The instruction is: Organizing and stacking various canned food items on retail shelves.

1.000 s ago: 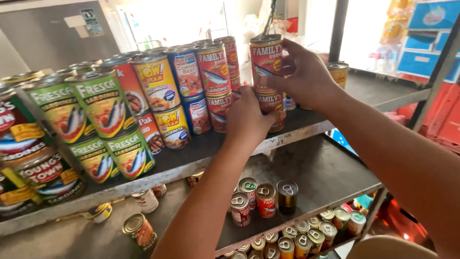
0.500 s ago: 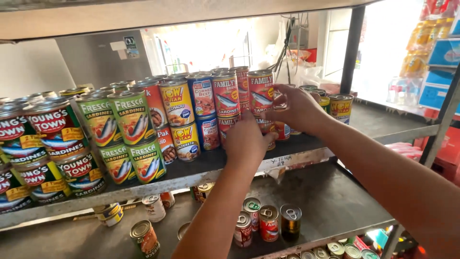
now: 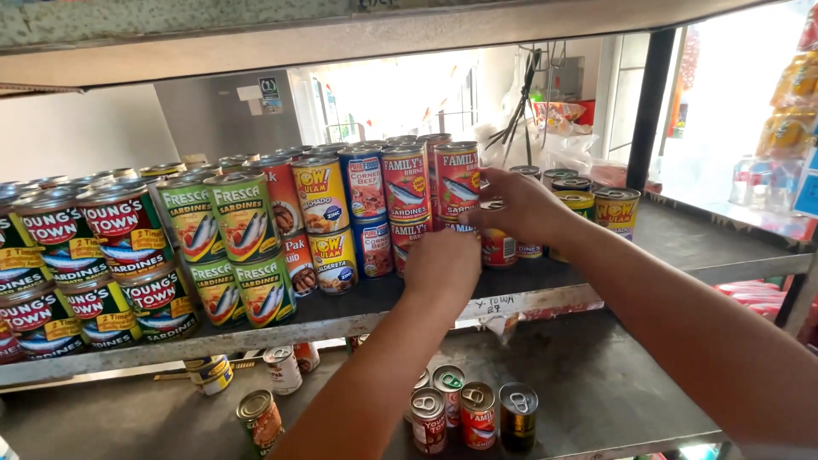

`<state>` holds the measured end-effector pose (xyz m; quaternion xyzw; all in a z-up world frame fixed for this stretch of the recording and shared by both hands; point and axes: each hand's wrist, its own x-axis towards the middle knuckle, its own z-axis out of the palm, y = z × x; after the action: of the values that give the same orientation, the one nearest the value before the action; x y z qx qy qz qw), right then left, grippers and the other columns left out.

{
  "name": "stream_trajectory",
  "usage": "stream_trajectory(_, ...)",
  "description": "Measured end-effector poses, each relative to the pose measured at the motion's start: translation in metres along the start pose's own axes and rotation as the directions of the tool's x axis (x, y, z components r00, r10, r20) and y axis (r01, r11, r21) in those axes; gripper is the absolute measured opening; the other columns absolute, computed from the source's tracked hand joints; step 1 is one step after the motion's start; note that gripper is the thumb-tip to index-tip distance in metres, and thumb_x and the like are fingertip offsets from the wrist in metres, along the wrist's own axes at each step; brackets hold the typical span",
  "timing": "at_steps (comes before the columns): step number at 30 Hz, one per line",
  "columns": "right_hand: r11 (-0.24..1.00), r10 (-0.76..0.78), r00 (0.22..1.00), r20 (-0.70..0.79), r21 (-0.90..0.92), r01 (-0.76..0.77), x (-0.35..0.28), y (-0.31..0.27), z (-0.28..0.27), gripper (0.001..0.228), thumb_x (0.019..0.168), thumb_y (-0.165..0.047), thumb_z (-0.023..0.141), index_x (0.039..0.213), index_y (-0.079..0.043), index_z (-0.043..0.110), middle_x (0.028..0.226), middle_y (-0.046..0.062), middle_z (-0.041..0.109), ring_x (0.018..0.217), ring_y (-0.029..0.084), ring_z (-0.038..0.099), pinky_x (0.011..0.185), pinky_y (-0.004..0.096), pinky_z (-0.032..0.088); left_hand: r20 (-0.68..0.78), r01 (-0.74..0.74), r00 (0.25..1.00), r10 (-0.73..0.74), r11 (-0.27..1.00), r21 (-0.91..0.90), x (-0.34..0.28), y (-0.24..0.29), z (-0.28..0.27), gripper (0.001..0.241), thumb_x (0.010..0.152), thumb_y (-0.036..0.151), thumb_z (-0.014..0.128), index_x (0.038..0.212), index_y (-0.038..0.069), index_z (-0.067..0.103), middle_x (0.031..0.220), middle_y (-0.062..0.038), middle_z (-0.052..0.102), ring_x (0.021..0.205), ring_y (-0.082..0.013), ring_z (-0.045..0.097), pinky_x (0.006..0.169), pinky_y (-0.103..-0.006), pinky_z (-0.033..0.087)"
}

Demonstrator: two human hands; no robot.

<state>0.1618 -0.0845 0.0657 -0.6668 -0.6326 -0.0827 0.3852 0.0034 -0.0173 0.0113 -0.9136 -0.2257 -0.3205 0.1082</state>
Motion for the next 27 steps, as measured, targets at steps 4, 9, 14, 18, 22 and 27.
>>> stream_trajectory(4, 0.998, 0.012, 0.999, 0.034, 0.060, -0.014, 0.020, 0.014, 0.007, 0.083, 0.074, -0.039, 0.085, 0.141, -0.003, 0.054, 0.120, 0.016, 0.075, 0.110, 0.024, 0.074, 0.091, 0.037, 0.057, 0.076, 0.023, 0.997, -0.028, 0.997, 0.072, 0.014, 0.003, 0.006, 0.026, 0.092, 0.011, 0.055, 0.104, 0.005, 0.077, 0.102, -0.018, 0.075, 0.092, -0.0384, 0.074, 0.074, -0.0528, 0.060)
stream_trajectory(9, 0.999, 0.041, 0.998, 0.052, 0.001, -0.041, 0.036, 0.013, 0.015, 0.077, 0.074, -0.036, 0.086, 0.139, -0.005, 0.060, 0.115, 0.015, 0.077, 0.102, 0.024, 0.077, 0.087, 0.036, 0.059, 0.177, -0.002, 0.984, -0.017, 0.994, 0.107, 0.035, 0.002, 0.026, 0.028, 0.094, 0.014, 0.055, 0.109, 0.005, 0.077, 0.111, -0.016, 0.074, 0.098, -0.0353, 0.074, 0.073, -0.0516, 0.061)
stream_trajectory(14, 0.997, 0.069, 0.997, 0.018, -0.042, -0.068, 0.048, 0.025, 0.022, 0.086, 0.071, -0.039, 0.085, 0.143, -0.005, 0.054, 0.116, 0.013, 0.076, 0.100, 0.024, 0.076, 0.086, 0.037, 0.058, 0.159, -0.149, 0.980, 0.115, 0.963, 0.224, 0.044, 0.000, 0.044, 0.026, 0.093, 0.014, 0.057, 0.104, 0.006, 0.079, 0.112, -0.016, 0.075, 0.096, -0.0315, 0.076, 0.071, -0.0481, 0.063)
stream_trajectory(18, 0.966, 0.032, 0.999, -0.028, -0.255, -0.039, 0.049, 0.018, 0.021, 0.085, 0.073, -0.047, 0.082, 0.142, -0.005, 0.056, 0.112, 0.009, 0.079, 0.103, 0.028, 0.073, 0.089, 0.040, 0.055, 0.178, -0.151, 0.978, 0.108, 0.955, 0.254, 0.046, -0.005, 0.044, 0.025, 0.095, 0.013, 0.056, 0.104, 0.005, 0.079, 0.107, -0.016, 0.077, 0.095, -0.0326, 0.076, 0.073, -0.0484, 0.062)
stream_trajectory(22, 0.956, 0.036, 0.999, -0.017, -0.289, -0.040, 0.055, 0.025, 0.022, 0.082, 0.074, -0.049, 0.081, 0.142, -0.010, 0.058, 0.110, 0.008, 0.078, 0.102, 0.029, 0.073, 0.088, 0.041, 0.055, 0.178, -0.177, 0.974, 0.138, 0.957, 0.230, 0.053, -0.009, 0.047, 0.025, 0.091, 0.013, 0.059, 0.101, 0.006, 0.079, 0.108, -0.016, 0.075, 0.096, -0.0322, 0.076, 0.074, -0.0484, 0.062)
stream_trajectory(27, 0.977, 0.005, 1.000, 0.028, -0.211, 0.000, 0.062, 0.029, 0.023, 0.077, 0.073, -0.047, 0.080, 0.136, -0.007, 0.060, 0.104, 0.009, 0.079, 0.091, 0.027, 0.078, 0.082, 0.041, 0.059, 0.141, -0.200, 0.975, 0.172, 0.954, 0.223, 0.056, -0.011, 0.049, 0.025, 0.087, 0.012, 0.060, 0.101, 0.005, 0.079, 0.110, -0.017, 0.074, 0.097, -0.0331, 0.075, 0.074, -0.0473, 0.062)
